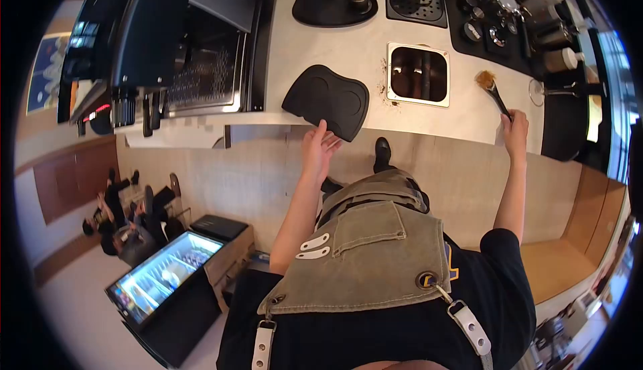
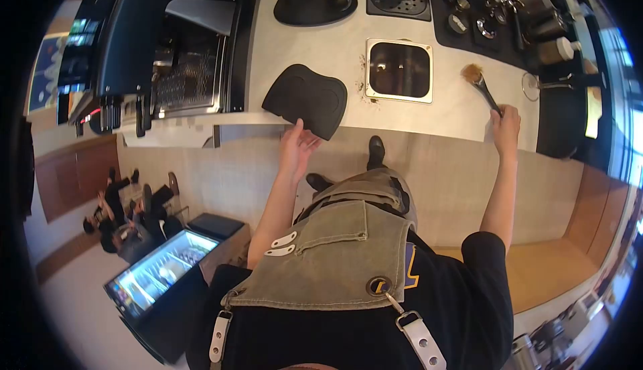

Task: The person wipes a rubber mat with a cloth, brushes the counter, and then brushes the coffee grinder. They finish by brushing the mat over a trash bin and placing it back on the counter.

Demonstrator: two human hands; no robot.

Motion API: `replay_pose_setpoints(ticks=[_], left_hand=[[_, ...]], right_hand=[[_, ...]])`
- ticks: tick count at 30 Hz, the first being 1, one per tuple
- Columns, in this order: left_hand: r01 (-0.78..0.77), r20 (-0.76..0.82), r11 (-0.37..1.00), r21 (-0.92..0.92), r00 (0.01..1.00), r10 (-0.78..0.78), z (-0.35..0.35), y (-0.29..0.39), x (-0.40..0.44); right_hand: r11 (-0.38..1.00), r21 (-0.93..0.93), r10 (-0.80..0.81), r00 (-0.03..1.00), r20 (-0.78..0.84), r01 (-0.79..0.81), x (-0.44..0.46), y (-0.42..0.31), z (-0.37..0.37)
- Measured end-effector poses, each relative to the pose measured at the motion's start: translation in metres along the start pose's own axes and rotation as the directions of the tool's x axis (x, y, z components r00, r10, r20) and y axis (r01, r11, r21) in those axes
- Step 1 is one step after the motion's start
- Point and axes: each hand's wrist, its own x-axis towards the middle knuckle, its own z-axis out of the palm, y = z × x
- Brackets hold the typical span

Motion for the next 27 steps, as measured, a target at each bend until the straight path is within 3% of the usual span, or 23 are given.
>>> replay_pose_setpoints(ticks=[1,3,7,9,11,14,16,18,19,22,25,26,27], left_hand=[[-0.019,-0.031,1.0,-0.017,0.999,0.019,0.005,-0.003,0.002],[-0.061,-0.091,0.997,-0.047,0.994,0.057,0.007,-0.01,0.005],[-0.146,-0.037,0.939,-0.312,0.989,0.142,0.005,-0.013,-0.003],[-0.167,-0.002,0.896,-0.412,0.983,0.182,0.017,-0.003,-0.033],[-0.25,-0.045,0.865,-0.435,0.966,0.256,0.006,-0.018,-0.048],[-0.327,-0.081,0.82,-0.47,0.941,0.329,-0.014,-0.042,-0.088],[-0.355,-0.097,0.791,-0.498,0.93,0.355,-0.024,-0.06,-0.129],[-0.4,-0.134,0.748,-0.53,0.91,0.392,-0.027,-0.077,-0.177],[-0.443,-0.15,0.726,-0.526,0.889,0.433,-0.028,-0.09,-0.194],[-0.561,-0.267,0.64,-0.525,0.822,0.502,-0.048,-0.136,-0.244],[-0.658,-0.329,0.584,-0.475,0.749,0.576,-0.056,-0.177,-0.297],[-0.656,-0.35,0.561,-0.504,0.75,0.562,-0.053,-0.186,-0.318],[-0.674,-0.381,0.542,-0.502,0.735,0.562,-0.052,-0.195,-0.334]], right_hand=[[0.998,0.027,-0.049,0.999,0.004,0.049,0.005,0.004,-0.001],[0.946,0.323,0.028,0.999,-0.034,-0.016,0.006,0.003,-0.007],[0.786,0.618,0.075,0.992,-0.098,0.002,0.011,-0.014,-0.07],[0.787,0.605,0.0,0.98,-0.2,0.123,0.013,-0.017,-0.095],[0.833,0.533,-0.028,0.974,-0.225,0.147,0.014,-0.027,-0.109],[0.886,0.378,-0.179,0.95,-0.255,0.268,0.017,-0.024,-0.091],[0.882,0.385,-0.169,0.945,-0.279,0.271,0.013,-0.023,-0.07],[0.873,0.409,-0.212,0.963,-0.168,0.264,0.025,0.016,-0.029],[0.764,0.538,-0.27,0.934,-0.235,0.356,0.032,0.03,0.0],[0.763,0.594,-0.278,0.959,-0.055,0.256,0.019,0.023,-0.009],[0.638,0.761,-0.388,0.903,0.185,0.118,-0.026,-0.033,-0.056],[0.515,0.857,-0.433,0.869,0.239,0.021,-0.057,-0.069,-0.066],[0.431,0.902,-0.576,0.771,0.27,0.006,-0.086,-0.099,-0.068]])
